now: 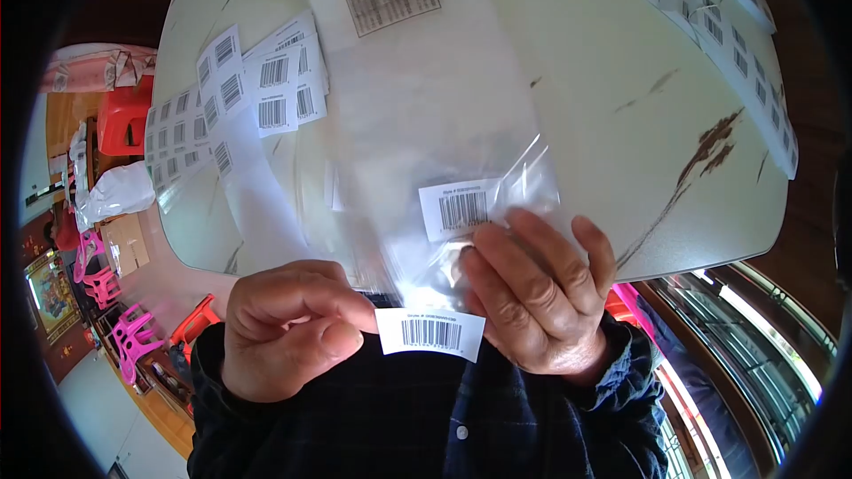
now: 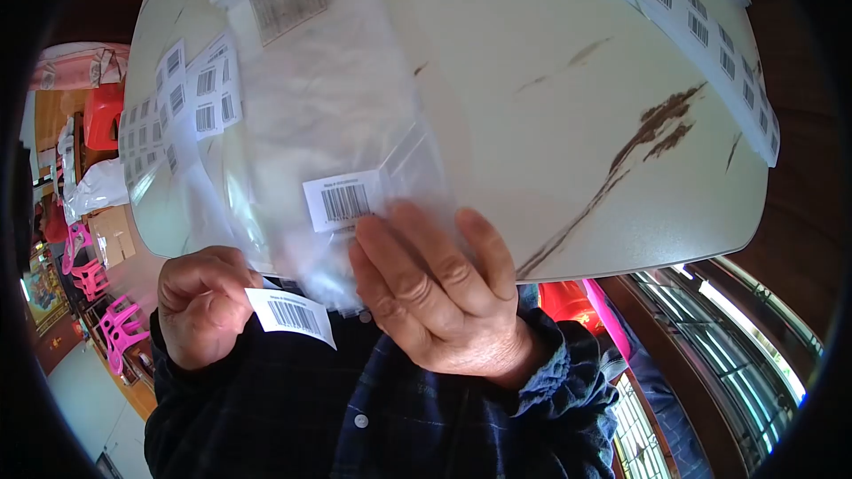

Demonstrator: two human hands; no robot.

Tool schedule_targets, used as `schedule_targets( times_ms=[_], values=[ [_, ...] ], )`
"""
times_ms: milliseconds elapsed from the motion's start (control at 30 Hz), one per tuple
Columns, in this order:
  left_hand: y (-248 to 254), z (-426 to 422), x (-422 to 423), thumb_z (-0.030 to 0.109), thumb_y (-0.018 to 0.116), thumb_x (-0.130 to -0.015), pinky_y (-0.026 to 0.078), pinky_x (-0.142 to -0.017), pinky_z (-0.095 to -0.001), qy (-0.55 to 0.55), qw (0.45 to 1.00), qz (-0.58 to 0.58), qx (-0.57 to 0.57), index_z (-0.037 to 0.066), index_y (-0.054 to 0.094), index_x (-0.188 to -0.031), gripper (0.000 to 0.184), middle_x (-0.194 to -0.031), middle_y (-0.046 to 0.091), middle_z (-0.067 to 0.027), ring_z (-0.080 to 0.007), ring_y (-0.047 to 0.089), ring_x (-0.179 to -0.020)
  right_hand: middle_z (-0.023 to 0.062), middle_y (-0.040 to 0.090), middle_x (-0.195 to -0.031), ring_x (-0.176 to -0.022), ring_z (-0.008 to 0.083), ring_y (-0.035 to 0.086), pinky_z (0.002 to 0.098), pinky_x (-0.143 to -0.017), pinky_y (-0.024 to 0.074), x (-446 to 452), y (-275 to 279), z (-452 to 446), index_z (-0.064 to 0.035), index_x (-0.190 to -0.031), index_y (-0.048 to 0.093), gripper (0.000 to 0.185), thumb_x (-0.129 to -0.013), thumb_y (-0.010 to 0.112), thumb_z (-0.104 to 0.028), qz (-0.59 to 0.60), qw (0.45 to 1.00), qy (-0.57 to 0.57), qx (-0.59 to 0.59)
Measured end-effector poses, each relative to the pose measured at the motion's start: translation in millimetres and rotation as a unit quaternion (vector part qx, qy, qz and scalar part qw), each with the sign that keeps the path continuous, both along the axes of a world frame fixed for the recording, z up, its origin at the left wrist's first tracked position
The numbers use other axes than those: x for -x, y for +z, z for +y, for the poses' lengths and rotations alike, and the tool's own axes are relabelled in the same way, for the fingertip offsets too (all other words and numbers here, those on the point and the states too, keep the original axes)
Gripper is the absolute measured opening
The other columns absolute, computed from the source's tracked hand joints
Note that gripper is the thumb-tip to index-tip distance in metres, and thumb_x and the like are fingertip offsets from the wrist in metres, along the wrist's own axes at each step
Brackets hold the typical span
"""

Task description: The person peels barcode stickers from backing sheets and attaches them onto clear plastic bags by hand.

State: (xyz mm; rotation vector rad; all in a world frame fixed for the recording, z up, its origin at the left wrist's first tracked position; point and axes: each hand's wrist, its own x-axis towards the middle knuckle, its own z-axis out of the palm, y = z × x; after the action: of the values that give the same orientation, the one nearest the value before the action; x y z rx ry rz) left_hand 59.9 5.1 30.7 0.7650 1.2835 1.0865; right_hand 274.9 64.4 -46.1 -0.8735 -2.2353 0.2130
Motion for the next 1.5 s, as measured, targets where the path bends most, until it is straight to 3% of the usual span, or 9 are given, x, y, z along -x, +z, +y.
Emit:
schedule_targets(
  times_ms=[233,367,900,1067,1233,1400,1500],
  values=[
    [3.4,9.6,-4.2,0.003,0.064,-0.085,0.032,-0.059,-0.0218,-0.044,0.995,-0.020,0.082,-0.003,0.070,-0.103,0.020,-0.068,0.056,-0.0014,-0.0086,0.041,-0.059,0.0002,0.071,-0.109,-0.105,0.0176,0.066,0.0354,-0.093,0.0470,-7.2,-7.3,3.9,-0.0157,-0.099,0.072,0.021,-0.079,0.076,-0.012,-0.014,0.999,0.025,-0.015],
    [1.5,15.0,-3.9,0.003,0.064,-0.088,0.033,-0.059,-0.0202,-0.047,0.993,-0.017,0.105,-0.003,0.068,-0.109,0.023,-0.069,0.055,-0.0002,-0.0078,0.042,-0.060,0.0003,0.071,-0.106,-0.101,0.0172,0.067,0.0325,-0.088,0.0488,-7.9,-11.3,4.4,-0.0141,-0.094,0.072,0.016,-0.078,0.076,-0.011,0.039,0.998,0.041,-0.016],
    [2.3,28.5,-9.0,0.011,0.064,-0.092,0.037,-0.061,-0.0195,-0.033,0.983,0.000,0.180,-0.006,0.065,-0.114,0.028,-0.071,0.054,0.0000,-0.0076,0.044,-0.063,0.0005,0.070,-0.098,-0.089,0.0166,0.069,0.0275,-0.076,0.0521,-7.2,-10.0,4.3,-0.0111,-0.089,0.072,0.012,-0.078,0.076,-0.007,0.063,0.997,0.043,-0.010],
    [2.2,28.6,-10.6,0.012,0.063,-0.093,0.036,-0.061,-0.0196,-0.023,0.984,0.010,0.179,-0.006,0.065,-0.115,0.028,-0.072,0.054,0.0004,-0.0076,0.044,-0.063,0.0002,0.070,-0.107,-0.088,0.0127,0.066,0.0248,-0.076,0.0475,-5.2,-15.1,1.8,-0.0133,-0.095,0.073,0.016,-0.079,0.075,-0.011,0.126,0.991,0.037,0.003],
    [4.8,29.8,-12.6,0.011,0.065,-0.091,0.035,-0.061,-0.0192,-0.021,0.982,0.003,0.189,-0.006,0.064,-0.115,0.029,-0.072,0.053,0.0003,-0.0075,0.044,-0.063,-0.0001,0.067,-0.120,-0.090,0.0090,0.059,0.0241,-0.076,0.0395,-1.6,-4.6,2.1,-0.0152,-0.103,0.073,0.019,-0.085,0.070,-0.018,0.036,0.999,0.008,0.009],
    [4.2,23.3,-15.7,0.009,0.068,-0.086,0.037,-0.055,-0.0205,-0.076,0.976,0.168,0.116,-0.005,0.065,-0.115,0.032,-0.070,0.053,-0.0013,-0.0090,0.045,-0.060,-0.0009,0.064,-0.129,-0.093,0.0077,0.053,0.0251,-0.076,0.0328,-5.0,1.0,0.6,-0.0152,-0.110,0.073,0.023,-0.091,0.063,-0.025,-0.081,0.997,0.014,0.017],
    [1.0,18.5,-24.5,0.007,0.070,-0.080,0.038,-0.051,-0.0225,-0.142,0.908,0.393,-0.039,-0.004,0.065,-0.115,0.037,-0.069,0.052,-0.0027,-0.0105,0.046,-0.056,-0.0012,0.064,-0.128,-0.094,0.0083,0.053,0.0260,-0.076,0.0329,-5.0,-0.2,0.9,-0.0141,-0.110,0.073,0.024,-0.093,0.060,-0.026,-0.084,0.996,0.017,0.007]
  ],
)
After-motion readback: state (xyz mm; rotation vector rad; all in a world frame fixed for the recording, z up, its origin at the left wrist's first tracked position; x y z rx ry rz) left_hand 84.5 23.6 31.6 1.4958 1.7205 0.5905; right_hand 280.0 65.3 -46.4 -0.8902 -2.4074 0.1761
